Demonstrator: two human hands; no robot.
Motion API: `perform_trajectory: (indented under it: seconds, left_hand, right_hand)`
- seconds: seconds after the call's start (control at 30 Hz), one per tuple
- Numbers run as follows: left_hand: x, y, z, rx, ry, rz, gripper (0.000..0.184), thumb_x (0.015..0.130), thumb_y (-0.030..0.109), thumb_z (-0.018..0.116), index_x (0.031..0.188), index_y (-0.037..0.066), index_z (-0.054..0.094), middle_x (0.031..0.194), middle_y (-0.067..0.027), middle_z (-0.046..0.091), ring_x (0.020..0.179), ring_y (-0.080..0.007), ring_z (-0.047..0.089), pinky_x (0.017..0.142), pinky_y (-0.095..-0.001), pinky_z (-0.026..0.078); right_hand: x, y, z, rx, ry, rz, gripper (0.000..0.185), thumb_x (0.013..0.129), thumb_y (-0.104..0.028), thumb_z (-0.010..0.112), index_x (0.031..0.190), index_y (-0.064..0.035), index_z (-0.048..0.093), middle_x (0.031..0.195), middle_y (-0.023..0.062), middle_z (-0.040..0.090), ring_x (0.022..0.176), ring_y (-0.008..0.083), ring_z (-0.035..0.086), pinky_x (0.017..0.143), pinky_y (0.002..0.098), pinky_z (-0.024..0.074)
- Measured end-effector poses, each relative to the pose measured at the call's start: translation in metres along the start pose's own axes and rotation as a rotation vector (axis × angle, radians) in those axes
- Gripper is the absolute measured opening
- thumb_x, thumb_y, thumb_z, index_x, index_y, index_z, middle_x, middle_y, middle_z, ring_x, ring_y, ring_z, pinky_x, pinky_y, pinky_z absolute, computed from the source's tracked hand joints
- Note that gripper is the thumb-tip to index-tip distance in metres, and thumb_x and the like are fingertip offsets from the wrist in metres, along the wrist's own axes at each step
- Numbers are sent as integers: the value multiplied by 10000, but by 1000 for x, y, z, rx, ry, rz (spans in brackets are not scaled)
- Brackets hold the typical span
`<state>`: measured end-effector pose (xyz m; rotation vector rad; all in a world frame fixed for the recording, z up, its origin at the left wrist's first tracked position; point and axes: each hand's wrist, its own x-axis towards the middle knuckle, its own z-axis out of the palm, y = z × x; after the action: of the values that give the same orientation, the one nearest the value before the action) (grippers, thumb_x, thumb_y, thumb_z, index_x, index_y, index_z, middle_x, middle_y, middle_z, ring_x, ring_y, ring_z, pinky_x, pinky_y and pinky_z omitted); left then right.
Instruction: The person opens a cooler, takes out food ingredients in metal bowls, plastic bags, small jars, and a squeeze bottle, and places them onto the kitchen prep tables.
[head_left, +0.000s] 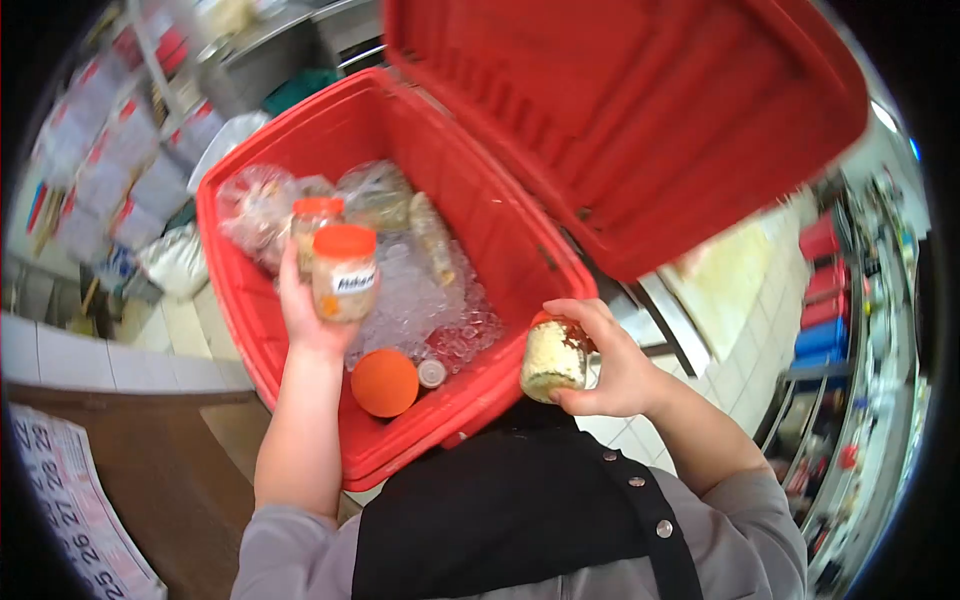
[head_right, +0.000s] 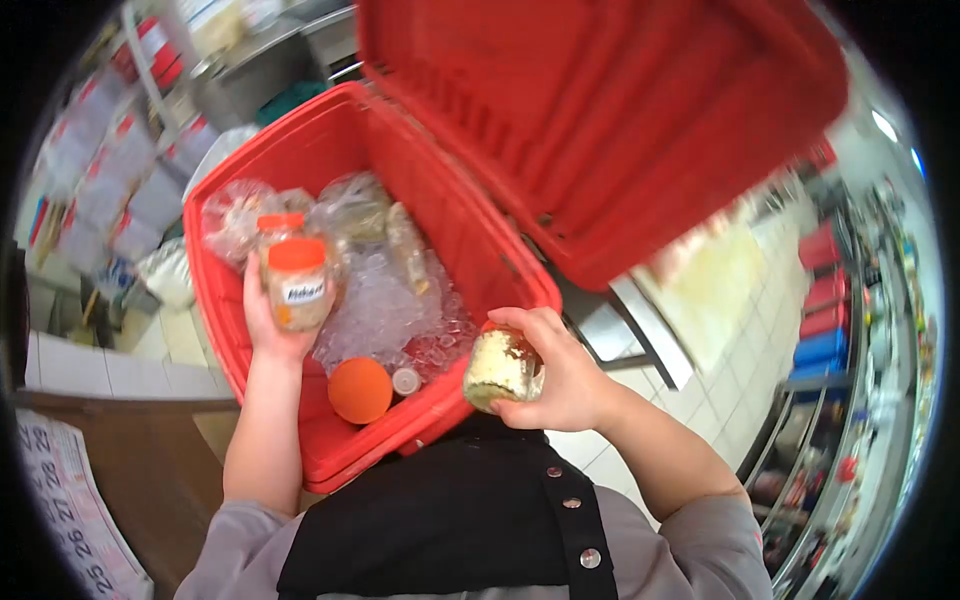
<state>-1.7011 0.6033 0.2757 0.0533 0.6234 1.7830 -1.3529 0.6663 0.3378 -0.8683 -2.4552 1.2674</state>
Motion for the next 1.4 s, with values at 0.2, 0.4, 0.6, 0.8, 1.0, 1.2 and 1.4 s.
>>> perform_trajectory:
  seconds: [0.2,0.4,0.6,0.8,1.0,1.2,1.4]
  left_hand:
    - [-58,-88,34,135,-243,-164,571,953,583,424,1214,97,570,1045,-108,685,868,-277,677,694,-467,573]
    - [-138,-229,100,-11,-436,-618,701,931,542,519,1462,119,349,1247,-140,557,1125,-287,590,932,-489,496]
    - [-162,-375,155,39,-461,-964,574,914,448,589,1321,65,460,1152,-145,583,1065,-270,585,873,-443,488]
    - [-168,-496,235,116,-775,-1332,698,915,570,545,1331,25,414,1231,-128,555,1158,-254,576,946,-478,473]
    - [-166,-591,291,223,-533,-1331,756,905,670,473,1234,-11,457,1105,-131,602,1014,-281,646,786,-500,531]
    - [-140,-701,346,261,-557,-1390,744,921,661,448,1239,-12,463,1110,-145,597,977,-292,658,770,-512,535]
    - [-120,-820,406,407,-606,-1398,700,946,647,390,1222,11,489,1059,-146,620,907,-296,675,663,-496,565]
  right_hand:
    - [-158,42,-40,-46,296,114,863,634,-239,805,1378,-53,409,1149,178,486,1094,311,538,925,370,502]
    - [-360,90,-54,89,591,431,834,655,-257,799,1370,-60,419,1179,174,463,1051,314,550,947,368,486]
    - [-532,109,-28,159,840,784,849,665,-275,784,1393,-56,407,1200,190,449,1073,329,558,961,372,476]
    - [-639,116,4,143,1099,920,840,672,-319,788,1379,-52,422,1182,190,444,1060,314,542,942,370,480]
    - [-671,139,2,229,1297,990,813,682,-301,799,1380,-100,432,1205,171,447,1111,311,524,981,372,461]
    - [-715,179,-55,219,1392,1101,836,675,-314,797,1383,-63,430,1224,187,452,1123,305,531,983,360,467]
    - [-751,226,-116,260,1486,1273,853,663,-340,802,1380,-57,436,1216,173,467,1112,312,532,982,367,460]
